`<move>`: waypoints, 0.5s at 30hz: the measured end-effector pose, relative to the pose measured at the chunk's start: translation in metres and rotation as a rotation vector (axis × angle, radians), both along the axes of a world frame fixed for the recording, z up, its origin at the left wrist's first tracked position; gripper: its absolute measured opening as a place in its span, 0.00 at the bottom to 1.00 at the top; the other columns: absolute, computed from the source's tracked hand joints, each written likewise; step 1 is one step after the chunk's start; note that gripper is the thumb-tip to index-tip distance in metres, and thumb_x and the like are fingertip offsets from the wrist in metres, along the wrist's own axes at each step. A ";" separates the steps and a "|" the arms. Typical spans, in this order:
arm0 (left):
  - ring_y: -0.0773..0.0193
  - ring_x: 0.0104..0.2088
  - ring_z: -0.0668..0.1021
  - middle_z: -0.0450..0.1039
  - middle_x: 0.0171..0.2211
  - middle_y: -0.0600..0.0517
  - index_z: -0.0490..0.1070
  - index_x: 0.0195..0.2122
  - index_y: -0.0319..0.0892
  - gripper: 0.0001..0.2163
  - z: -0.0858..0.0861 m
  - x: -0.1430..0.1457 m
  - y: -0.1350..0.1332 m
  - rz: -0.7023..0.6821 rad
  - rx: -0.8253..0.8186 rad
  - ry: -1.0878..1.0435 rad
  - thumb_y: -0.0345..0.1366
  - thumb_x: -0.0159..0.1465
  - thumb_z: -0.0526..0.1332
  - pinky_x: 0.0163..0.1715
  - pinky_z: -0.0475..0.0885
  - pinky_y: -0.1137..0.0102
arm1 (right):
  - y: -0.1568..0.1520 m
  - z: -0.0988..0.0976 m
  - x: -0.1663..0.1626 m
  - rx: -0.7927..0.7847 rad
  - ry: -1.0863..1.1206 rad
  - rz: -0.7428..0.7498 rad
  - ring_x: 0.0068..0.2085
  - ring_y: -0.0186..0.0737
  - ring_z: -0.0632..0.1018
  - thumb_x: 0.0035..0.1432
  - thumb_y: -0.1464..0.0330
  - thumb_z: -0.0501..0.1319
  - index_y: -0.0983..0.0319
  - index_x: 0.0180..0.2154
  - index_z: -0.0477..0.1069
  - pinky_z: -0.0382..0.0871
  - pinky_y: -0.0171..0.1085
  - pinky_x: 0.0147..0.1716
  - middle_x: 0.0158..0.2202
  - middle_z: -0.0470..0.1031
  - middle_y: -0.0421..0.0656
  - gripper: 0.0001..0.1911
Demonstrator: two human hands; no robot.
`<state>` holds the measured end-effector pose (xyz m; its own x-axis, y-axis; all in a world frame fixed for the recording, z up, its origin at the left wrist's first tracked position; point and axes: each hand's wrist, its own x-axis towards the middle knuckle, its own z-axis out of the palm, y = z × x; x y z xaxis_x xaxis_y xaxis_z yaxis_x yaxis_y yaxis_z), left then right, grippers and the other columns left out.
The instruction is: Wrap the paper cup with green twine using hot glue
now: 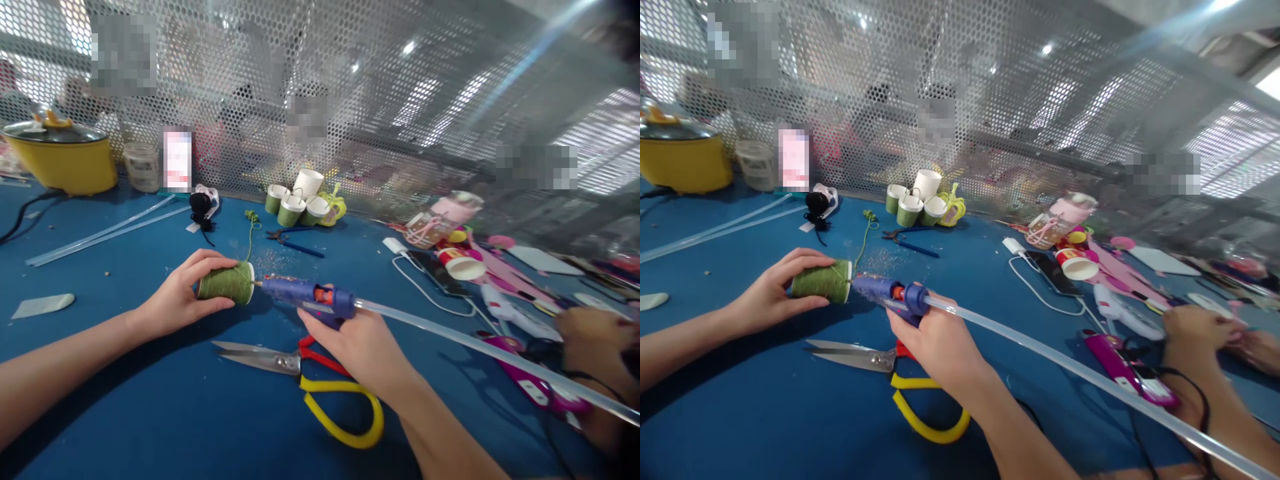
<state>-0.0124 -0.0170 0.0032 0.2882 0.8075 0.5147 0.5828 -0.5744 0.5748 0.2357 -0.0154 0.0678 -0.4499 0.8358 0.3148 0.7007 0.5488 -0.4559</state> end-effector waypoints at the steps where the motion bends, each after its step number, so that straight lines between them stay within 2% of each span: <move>1: 0.59 0.46 0.69 0.64 0.45 0.47 0.62 0.49 0.44 0.19 0.000 0.000 0.000 0.007 -0.010 -0.006 0.39 0.56 0.62 0.47 0.66 0.62 | 0.000 0.000 -0.001 -0.010 0.007 0.006 0.24 0.38 0.73 0.50 0.70 0.55 0.60 0.26 0.71 0.69 0.36 0.26 0.22 0.73 0.42 0.07; 7: 0.59 0.45 0.70 0.65 0.45 0.48 0.62 0.48 0.44 0.19 -0.002 0.000 0.001 0.011 -0.027 -0.030 0.39 0.56 0.62 0.47 0.67 0.63 | 0.000 -0.004 -0.001 -0.114 0.060 -0.058 0.23 0.37 0.72 0.48 0.69 0.57 0.60 0.25 0.70 0.68 0.35 0.24 0.21 0.72 0.41 0.04; 11: 0.58 0.47 0.69 0.63 0.46 0.47 0.62 0.49 0.44 0.20 -0.003 0.001 0.001 -0.014 0.009 -0.019 0.39 0.56 0.62 0.47 0.66 0.62 | 0.003 -0.007 0.001 -0.262 0.121 -0.160 0.17 0.34 0.68 0.50 0.63 0.57 0.62 0.22 0.67 0.64 0.34 0.18 0.15 0.67 0.38 0.10; 15: 0.58 0.47 0.68 0.63 0.46 0.47 0.62 0.49 0.45 0.19 -0.003 0.002 0.000 -0.033 0.032 -0.009 0.38 0.57 0.62 0.48 0.66 0.62 | 0.014 -0.009 0.006 -0.416 0.276 -0.221 0.18 0.32 0.68 0.47 0.62 0.60 0.63 0.24 0.67 0.64 0.33 0.20 0.16 0.67 0.38 0.10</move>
<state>-0.0108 -0.0173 0.0002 0.3096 0.7807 0.5428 0.5580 -0.6114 0.5611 0.2413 -0.0011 0.0583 -0.1963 0.9804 0.0192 0.6024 0.1361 -0.7865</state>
